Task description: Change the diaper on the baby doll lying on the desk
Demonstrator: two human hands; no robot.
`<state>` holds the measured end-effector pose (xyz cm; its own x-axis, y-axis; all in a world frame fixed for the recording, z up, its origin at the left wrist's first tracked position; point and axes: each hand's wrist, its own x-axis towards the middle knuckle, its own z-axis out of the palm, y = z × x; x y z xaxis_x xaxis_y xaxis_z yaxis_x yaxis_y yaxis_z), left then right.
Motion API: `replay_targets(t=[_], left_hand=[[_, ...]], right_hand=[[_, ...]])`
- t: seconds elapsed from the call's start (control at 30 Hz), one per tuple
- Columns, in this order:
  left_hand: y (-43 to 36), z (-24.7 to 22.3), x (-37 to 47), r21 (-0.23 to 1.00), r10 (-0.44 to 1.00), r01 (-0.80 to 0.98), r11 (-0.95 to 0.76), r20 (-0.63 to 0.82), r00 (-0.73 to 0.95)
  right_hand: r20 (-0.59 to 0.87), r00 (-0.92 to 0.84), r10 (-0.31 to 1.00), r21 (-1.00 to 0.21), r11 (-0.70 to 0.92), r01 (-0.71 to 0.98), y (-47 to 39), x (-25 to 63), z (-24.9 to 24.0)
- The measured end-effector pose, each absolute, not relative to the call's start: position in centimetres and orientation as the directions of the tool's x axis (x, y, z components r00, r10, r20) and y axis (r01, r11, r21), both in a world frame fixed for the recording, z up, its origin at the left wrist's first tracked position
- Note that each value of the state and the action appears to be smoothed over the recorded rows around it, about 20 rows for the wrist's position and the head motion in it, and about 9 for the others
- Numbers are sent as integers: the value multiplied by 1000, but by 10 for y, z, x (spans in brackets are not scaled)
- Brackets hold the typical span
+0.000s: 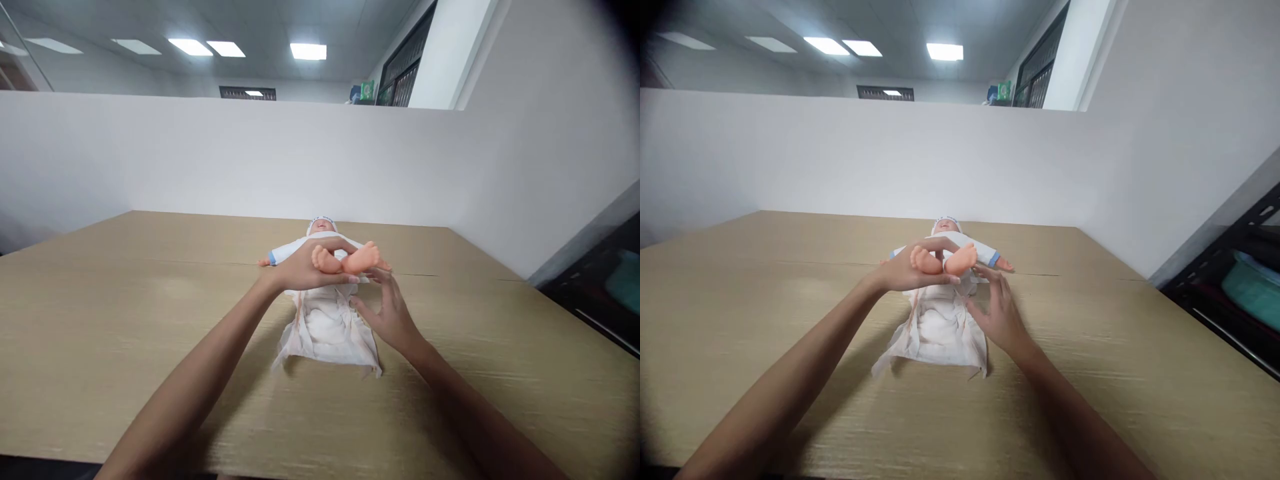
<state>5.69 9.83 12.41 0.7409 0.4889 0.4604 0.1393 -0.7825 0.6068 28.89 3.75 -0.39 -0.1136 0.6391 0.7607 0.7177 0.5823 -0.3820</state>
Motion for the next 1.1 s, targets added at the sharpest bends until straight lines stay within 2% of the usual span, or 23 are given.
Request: replay_targets(t=[0.1,0.3,0.5,0.7,0.83,1.1], left_hand=[[89,115,58,604,466,131,-786,440,767],[68,91,52,538,346,57,-841,454,821],[58,61,12,441,348,135,-887,447,824],[70,9,-40,334,363,231,-914,418,833],[74,-6,-51,337,389,261,-904,400,830],[73,3,-51,385,387,248,-889,342,857]], right_hand=[[790,-118,602,-362,612,703,30,279,3],[752,-161,640,-445,672,592,21,276,8],[645,-461,609,-280,750,599,12,306,4],[510,-550,661,-237,723,649,12,337,-9],[493,-564,662,-202,718,666,15,336,-10],[490,-577,654,-190,726,661,20,336,-8]])
